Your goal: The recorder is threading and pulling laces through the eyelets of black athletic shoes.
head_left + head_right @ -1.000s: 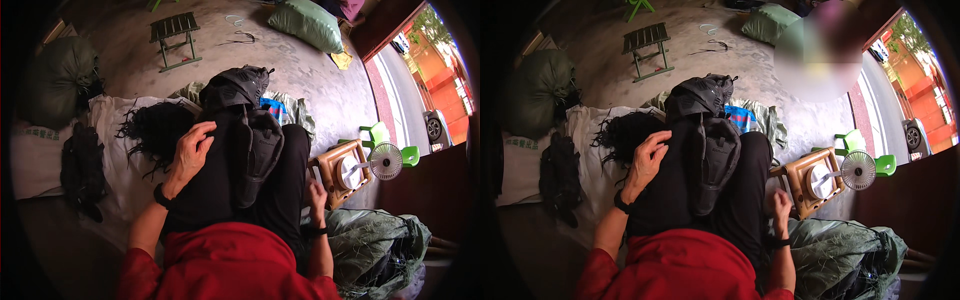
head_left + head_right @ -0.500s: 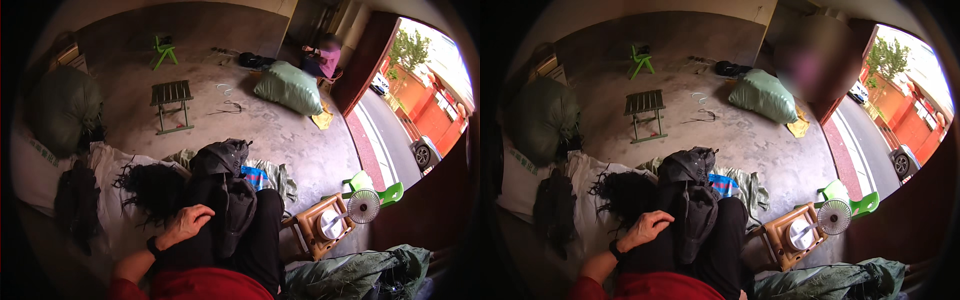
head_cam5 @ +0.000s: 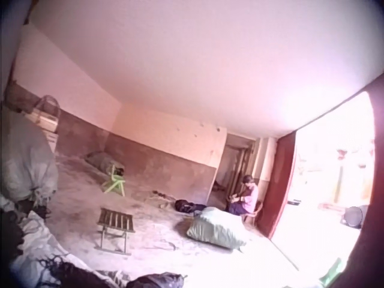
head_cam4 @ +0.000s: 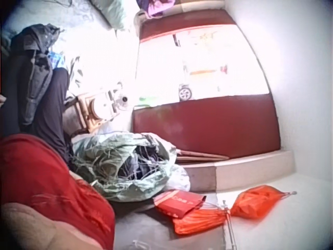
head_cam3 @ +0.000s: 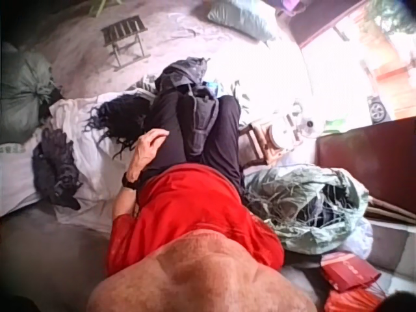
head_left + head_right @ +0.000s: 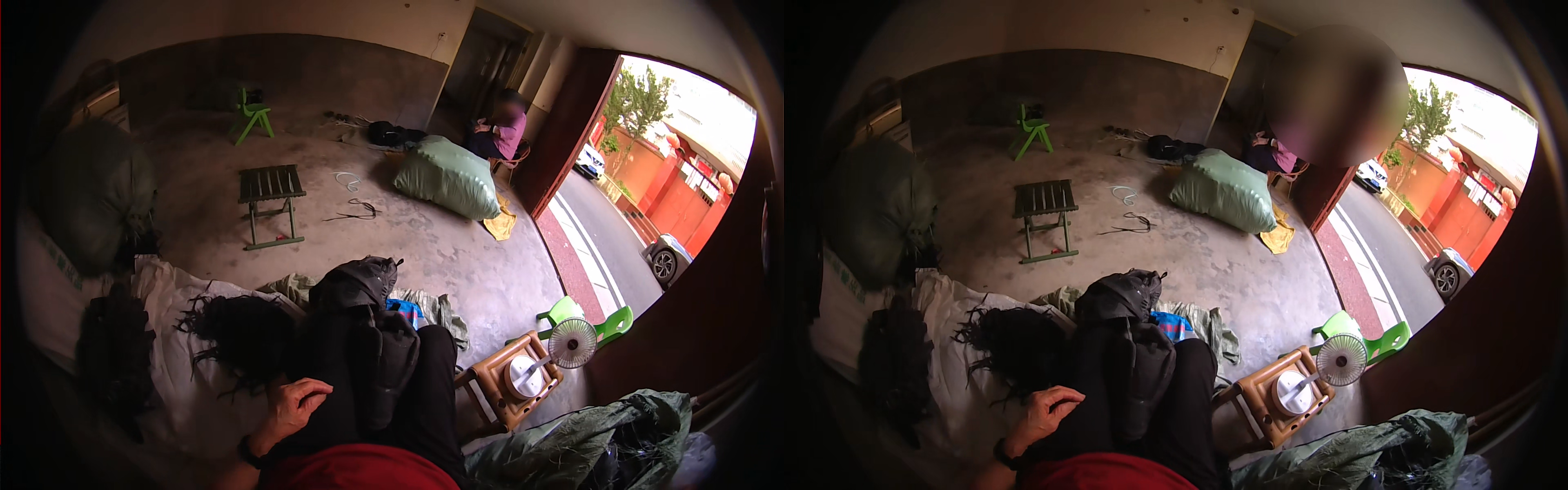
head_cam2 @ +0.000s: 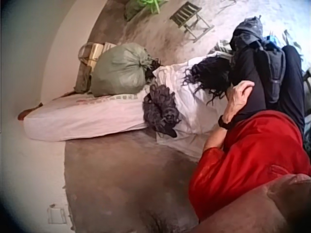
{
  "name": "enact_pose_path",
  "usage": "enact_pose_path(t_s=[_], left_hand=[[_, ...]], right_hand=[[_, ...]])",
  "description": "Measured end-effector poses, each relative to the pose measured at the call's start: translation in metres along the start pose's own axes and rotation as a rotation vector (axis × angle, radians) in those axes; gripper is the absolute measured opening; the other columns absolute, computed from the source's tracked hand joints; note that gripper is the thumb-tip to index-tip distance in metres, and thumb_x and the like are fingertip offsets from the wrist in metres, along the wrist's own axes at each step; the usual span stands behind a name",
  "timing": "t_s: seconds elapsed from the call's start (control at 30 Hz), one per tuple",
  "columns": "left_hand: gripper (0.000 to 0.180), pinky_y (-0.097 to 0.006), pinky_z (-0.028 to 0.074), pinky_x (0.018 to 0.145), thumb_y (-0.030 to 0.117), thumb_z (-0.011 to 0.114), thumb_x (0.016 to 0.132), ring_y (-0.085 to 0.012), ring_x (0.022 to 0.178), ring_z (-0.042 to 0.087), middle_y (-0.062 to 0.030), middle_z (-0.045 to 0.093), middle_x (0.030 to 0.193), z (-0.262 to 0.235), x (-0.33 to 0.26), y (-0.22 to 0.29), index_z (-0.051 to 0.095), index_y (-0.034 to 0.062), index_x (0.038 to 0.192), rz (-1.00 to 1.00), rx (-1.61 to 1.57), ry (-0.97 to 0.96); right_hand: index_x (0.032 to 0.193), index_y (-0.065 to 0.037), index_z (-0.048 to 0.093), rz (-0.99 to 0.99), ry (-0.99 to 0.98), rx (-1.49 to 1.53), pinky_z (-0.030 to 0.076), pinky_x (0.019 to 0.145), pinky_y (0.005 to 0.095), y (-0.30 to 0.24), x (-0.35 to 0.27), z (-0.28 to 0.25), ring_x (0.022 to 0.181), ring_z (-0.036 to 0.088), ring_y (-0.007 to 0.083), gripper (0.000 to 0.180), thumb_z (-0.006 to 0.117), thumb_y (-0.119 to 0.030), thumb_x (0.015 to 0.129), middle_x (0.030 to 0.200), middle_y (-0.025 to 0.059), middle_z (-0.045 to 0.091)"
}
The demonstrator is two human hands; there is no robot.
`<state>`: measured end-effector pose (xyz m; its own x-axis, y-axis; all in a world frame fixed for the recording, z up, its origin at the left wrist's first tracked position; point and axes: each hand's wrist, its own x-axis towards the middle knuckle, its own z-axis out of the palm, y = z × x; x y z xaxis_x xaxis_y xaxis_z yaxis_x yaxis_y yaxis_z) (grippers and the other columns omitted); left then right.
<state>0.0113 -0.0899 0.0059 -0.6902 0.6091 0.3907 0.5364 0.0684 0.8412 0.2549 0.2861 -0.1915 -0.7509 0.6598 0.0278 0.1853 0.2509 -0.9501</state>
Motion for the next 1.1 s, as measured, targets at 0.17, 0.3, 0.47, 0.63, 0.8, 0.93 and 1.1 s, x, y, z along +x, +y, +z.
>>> enact_pose_path(t_s=[0.17,0.3,0.47,0.63,0.8,0.93,1.1], left_hand=[[0.016,-0.028,0.054,0.078,0.001,0.064,0.086,-0.0209,0.089,0.069,-0.0104,0.07,0.096,-0.007,-0.004,0.005,0.068,0.0035,0.101,-0.1,-0.037,0.007],[0.032,-0.034,0.055,0.08,0.01,0.067,0.085,-0.0254,0.098,0.066,-0.0128,0.064,0.113,0.009,0.015,0.027,0.061,0.0057,0.116,0.002,-0.087,-0.18],[0.068,-0.04,0.044,0.103,0.017,0.069,0.087,-0.0294,0.133,0.041,-0.0156,0.034,0.148,0.053,0.04,0.067,0.033,0.0071,0.143,0.048,-0.482,-0.57],[0.06,-0.036,0.046,0.095,0.024,0.064,0.092,-0.0243,0.117,0.054,-0.0129,0.056,0.123,0.039,0.043,0.07,0.036,0.0062,0.142,0.012,-0.503,-0.653],[0.041,-0.018,0.04,0.064,0.024,0.057,0.097,-0.0007,0.061,0.047,0.004,0.052,0.064,0.014,0.045,0.096,0.051,0.0015,0.13,-0.323,-1.019,-0.592],[0.038,-0.023,0.039,0.059,0.022,0.065,0.09,-0.0027,0.051,0.045,0.0052,0.049,0.062,-0.027,0.072,0.096,0.053,0.0027,0.121,-0.086,-1.403,0.034],[0.027,-0.02,0.027,0.048,0.015,0.051,0.099,-0.002,0.044,0.03,0.004,0.062,0.079,-0.127,0.09,0.037,0.052,0.0049,0.124,0.029,-1.545,0.403]], right_hand=[[0.114,0.002,0.062,0.027,-0.014,0.055,0.05,0.072,0.028,-0.035,-0.036,0.001,0.081,0.06,0.0101,0.026,0.058,-0.011,0.091,0.093,0.005,0.069],[0.116,0.001,0.062,-0.068,-0.116,-0.114,0.05,0.07,0.0261,-0.162,-0.027,0.001,0.078,0.062,0.009,0.026,0.058,-0.009,0.092,0.091,0.0047,0.07],[0.115,-0.003,0.063,-0.322,-0.503,-0.205,0.053,0.078,0.0305,-0.337,-0.029,0.052,0.085,0.07,0.0228,0.027,0.059,-0.003,0.089,0.092,0.0136,0.07],[0.109,-0.002,0.063,-0.193,-0.587,0.187,0.054,0.073,0.0303,-0.355,-0.034,0.078,0.082,0.068,0.0195,0.019,0.057,-0.002,0.091,0.091,0.01,0.069],[0.097,-0.006,0.058,0.235,-0.414,1.007,0.049,0.057,0.025,-0.322,-0.035,0.063,0.062,0.058,0.0118,0.005,0.053,-0.008,0.097,0.072,0.0052,0.061],[0.102,-0.01,0.057,0.089,-0.522,1.401,0.037,0.046,0.0235,-0.299,-0.007,0.023,0.049,0.044,0.007,0.009,0.055,-0.016,0.096,0.064,-0.0022,0.051],[0.114,-0.011,0.058,0.041,-0.289,1.531,0.03,0.04,0.0209,-0.248,0.016,-0.019,0.041,0.032,0.0023,0.02,0.051,-0.011,0.095,0.071,-0.0076,0.047]])
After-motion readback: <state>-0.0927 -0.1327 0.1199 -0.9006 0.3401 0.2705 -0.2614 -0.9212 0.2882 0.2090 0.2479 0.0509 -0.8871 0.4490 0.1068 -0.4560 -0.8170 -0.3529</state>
